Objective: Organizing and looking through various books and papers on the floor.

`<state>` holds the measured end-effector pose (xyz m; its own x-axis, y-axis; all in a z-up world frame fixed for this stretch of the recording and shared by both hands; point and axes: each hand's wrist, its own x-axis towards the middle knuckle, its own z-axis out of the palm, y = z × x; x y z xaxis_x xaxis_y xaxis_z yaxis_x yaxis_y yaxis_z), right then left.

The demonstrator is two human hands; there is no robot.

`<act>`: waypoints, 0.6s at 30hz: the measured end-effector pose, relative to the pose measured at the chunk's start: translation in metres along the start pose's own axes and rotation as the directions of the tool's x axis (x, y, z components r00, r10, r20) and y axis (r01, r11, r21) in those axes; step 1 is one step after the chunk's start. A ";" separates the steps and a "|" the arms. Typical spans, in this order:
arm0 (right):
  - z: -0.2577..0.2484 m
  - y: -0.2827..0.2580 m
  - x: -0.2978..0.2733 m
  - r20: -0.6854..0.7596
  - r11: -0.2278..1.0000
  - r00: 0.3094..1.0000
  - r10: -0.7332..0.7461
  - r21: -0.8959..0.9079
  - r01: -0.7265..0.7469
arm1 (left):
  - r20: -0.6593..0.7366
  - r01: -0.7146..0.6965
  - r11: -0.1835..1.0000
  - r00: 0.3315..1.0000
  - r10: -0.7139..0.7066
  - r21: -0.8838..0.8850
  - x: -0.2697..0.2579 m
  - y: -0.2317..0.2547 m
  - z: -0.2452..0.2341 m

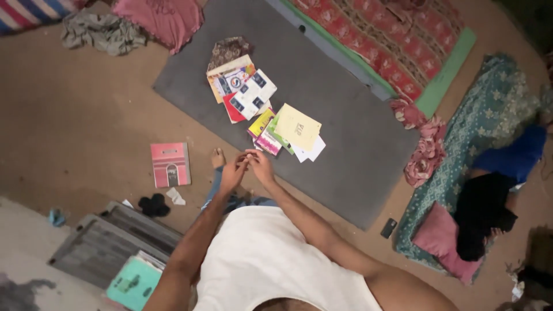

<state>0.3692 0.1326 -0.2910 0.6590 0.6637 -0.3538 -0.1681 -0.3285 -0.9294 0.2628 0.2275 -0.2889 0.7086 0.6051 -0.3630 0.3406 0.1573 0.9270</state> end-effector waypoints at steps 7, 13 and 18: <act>0.024 -0.047 0.083 -0.134 0.992 0.991 0.009 0.124 0.008 | 0.221 0.006 1.000 0.975 -0.009 0.010 0.096 0.056 -0.046; 0.029 -0.067 0.145 -0.284 0.996 0.959 -0.021 0.079 0.045 | 0.228 0.003 0.913 0.968 -0.105 0.409 0.168 0.093 -0.058; 0.016 -0.031 0.188 -0.353 0.999 0.934 -0.054 -0.015 0.052 | 0.214 -0.009 0.959 0.975 -0.054 0.284 0.219 0.107 -0.057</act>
<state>0.4869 0.2779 -0.3305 0.8832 0.4009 -0.2434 -0.1226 -0.3037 -0.9449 0.4187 0.4213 -0.2637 0.8049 0.4151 -0.4241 0.4953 -0.0763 0.8653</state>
